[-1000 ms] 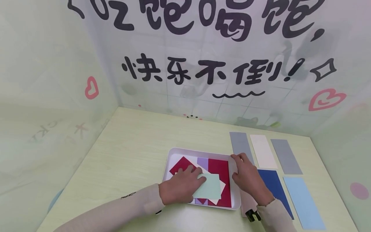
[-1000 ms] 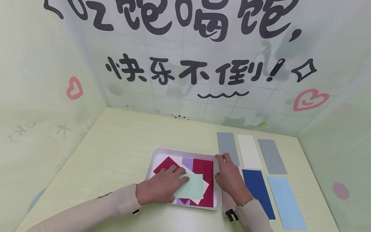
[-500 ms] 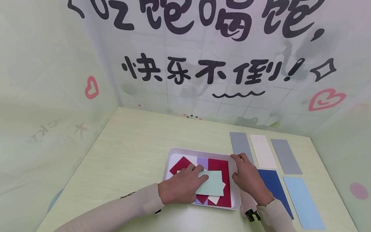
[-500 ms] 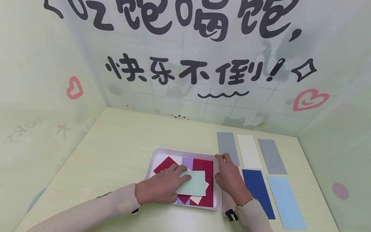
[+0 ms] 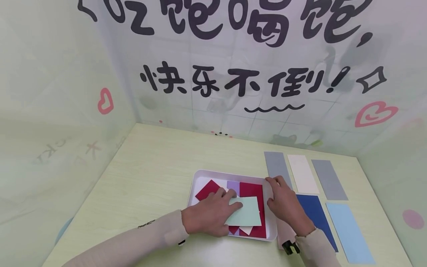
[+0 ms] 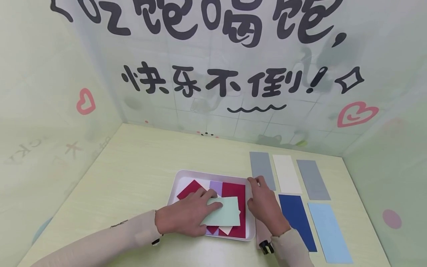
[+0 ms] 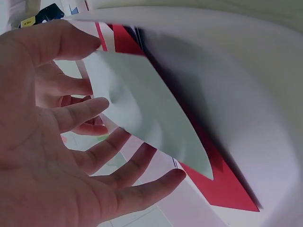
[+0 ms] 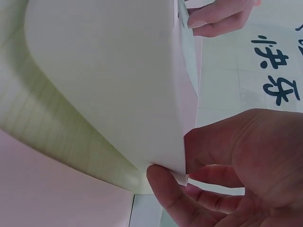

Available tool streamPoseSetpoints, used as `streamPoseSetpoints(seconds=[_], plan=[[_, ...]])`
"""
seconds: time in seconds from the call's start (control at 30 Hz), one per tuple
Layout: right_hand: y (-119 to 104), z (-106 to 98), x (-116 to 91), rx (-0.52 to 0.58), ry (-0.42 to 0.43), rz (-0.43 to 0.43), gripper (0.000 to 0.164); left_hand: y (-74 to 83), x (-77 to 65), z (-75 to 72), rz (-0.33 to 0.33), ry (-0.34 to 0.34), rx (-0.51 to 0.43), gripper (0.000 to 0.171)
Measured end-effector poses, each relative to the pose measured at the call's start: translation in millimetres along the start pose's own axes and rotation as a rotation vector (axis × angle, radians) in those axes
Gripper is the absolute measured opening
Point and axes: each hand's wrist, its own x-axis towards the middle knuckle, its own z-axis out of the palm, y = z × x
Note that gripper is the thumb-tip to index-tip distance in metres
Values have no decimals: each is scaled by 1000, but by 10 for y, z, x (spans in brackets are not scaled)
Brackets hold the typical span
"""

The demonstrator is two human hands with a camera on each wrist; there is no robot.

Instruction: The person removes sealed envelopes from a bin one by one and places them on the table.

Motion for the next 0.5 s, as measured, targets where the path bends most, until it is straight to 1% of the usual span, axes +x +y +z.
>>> streamPoseSetpoints(seconds=[0.1, 0.3, 0.5], plan=[[4, 1, 1, -1, 4, -4, 61, -10, 2, -12, 7, -10, -20, 69], [-7, -6, 2, 2, -1, -1, 61, -44, 14, -58, -2, -44, -73, 76], [-8, -6, -1, -3, 9, -5, 60, -111, 25, -128, -4, -41, -63, 75]])
